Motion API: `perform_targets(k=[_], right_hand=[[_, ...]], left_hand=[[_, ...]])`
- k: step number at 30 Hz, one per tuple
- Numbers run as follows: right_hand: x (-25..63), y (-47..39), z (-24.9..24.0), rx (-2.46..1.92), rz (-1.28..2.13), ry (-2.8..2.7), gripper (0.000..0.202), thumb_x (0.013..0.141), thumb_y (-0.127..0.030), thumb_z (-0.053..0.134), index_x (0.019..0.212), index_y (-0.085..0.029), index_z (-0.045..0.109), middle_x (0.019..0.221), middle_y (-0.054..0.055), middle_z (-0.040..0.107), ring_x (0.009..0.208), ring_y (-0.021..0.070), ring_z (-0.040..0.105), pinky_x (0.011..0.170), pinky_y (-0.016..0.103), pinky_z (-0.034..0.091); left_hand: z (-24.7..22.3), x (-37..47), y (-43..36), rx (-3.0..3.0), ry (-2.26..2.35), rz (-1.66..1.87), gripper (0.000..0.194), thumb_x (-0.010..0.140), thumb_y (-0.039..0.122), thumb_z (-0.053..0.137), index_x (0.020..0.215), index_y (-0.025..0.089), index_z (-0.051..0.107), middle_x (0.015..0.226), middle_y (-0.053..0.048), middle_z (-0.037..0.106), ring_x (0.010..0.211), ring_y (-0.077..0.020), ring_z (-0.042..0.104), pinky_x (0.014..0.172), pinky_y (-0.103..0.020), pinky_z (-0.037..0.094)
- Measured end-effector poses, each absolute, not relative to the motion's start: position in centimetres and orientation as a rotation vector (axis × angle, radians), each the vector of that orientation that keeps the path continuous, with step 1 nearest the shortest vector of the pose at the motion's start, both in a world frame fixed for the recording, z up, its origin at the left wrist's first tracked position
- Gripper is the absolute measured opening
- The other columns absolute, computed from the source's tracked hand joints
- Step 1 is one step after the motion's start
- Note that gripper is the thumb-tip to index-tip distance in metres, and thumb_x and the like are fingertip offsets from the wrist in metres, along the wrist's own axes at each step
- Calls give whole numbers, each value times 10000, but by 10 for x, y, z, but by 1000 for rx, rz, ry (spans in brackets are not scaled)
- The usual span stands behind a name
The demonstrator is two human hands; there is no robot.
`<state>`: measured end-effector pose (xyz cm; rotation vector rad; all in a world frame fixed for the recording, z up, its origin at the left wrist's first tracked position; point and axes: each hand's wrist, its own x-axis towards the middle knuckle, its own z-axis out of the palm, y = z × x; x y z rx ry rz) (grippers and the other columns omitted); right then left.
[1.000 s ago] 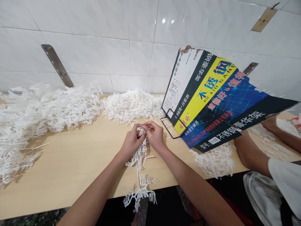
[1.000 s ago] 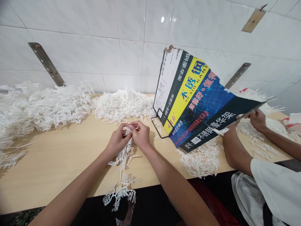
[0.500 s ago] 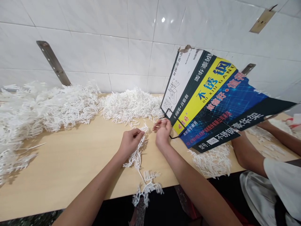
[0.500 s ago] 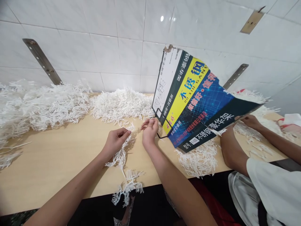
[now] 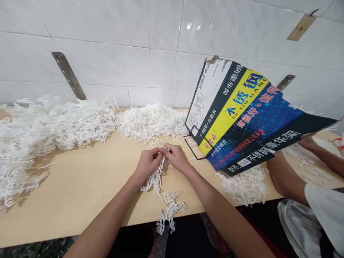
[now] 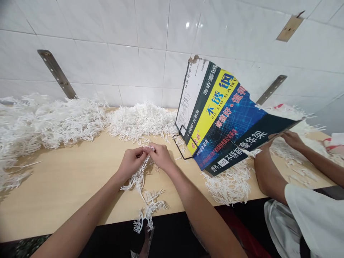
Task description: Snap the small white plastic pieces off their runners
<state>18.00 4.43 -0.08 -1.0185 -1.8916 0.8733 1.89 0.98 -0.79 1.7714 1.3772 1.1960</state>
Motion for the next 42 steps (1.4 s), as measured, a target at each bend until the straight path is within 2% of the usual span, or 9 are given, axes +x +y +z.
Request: perform_targets(k=[5,11,17,21,23,25,28,31,42], right_hand=[[181,41,-6,-1128,672,-1772,364,981,-450,567,747,-218,721,595,-8,616,606,167,532,620,278,363],[177,39,-11,-1241,585,-1665,474,984,-523,536,635,-209,603,513,-25,457,552,147,418,579,295,296],[193,57,-14,-1355,472,-1310,523,1027,-563,396,713,-203,609,601,19,569,585,177,480,610,302,390],[195,63,-13,-1187,538,-1575,352,996,-480,525,971,-186,717,887,78,727,789,208,633,732,302,480],[191,61,-12,-1049,652,-1614,385,1006,-465,517,1229,-204,691,1157,104,731,958,221,662,758,290,503],[187,58,-10,-966,810,-1624,438,1032,-487,465,1322,-221,657,1228,98,712,987,214,659,720,274,500],[184,56,-11,-962,957,-1781,393,999,-525,543,1029,-194,754,873,46,718,793,185,629,659,260,452],[184,54,-15,-1038,944,-1726,405,941,-523,634,741,-177,695,625,3,598,621,151,550,590,256,400],[175,45,-23,-1075,798,-1458,430,929,-529,629,672,-185,648,566,-9,551,547,138,515,551,266,372]], left_hand=[[-4,18,12,1692,1236,1137,318,908,417,586,722,174,673,578,35,444,563,-120,353,558,-268,244],[-3,16,14,1591,1140,1128,298,866,438,645,746,168,682,581,35,400,567,-121,329,566,-275,232],[-3,8,8,1563,1073,1063,338,842,449,687,677,163,616,574,47,356,561,-107,311,562,-273,208],[-4,9,9,1477,1078,1103,338,874,476,678,762,158,649,598,47,377,569,-104,314,556,-270,206],[-5,11,11,1456,1110,1124,336,883,476,675,783,155,660,609,43,393,578,-105,322,555,-266,213],[-6,12,13,1437,1138,1150,337,886,473,673,784,152,666,610,41,393,582,-106,321,555,-264,217],[-7,12,14,1461,1145,1157,339,891,470,664,790,147,690,608,39,393,586,-108,318,557,-263,222],[-8,12,16,1495,1133,1152,338,887,465,664,810,141,720,605,37,396,588,-109,316,559,-264,220],[-2,11,15,1465,1027,1128,298,820,435,719,757,144,717,575,41,404,569,-102,304,557,-275,201]])
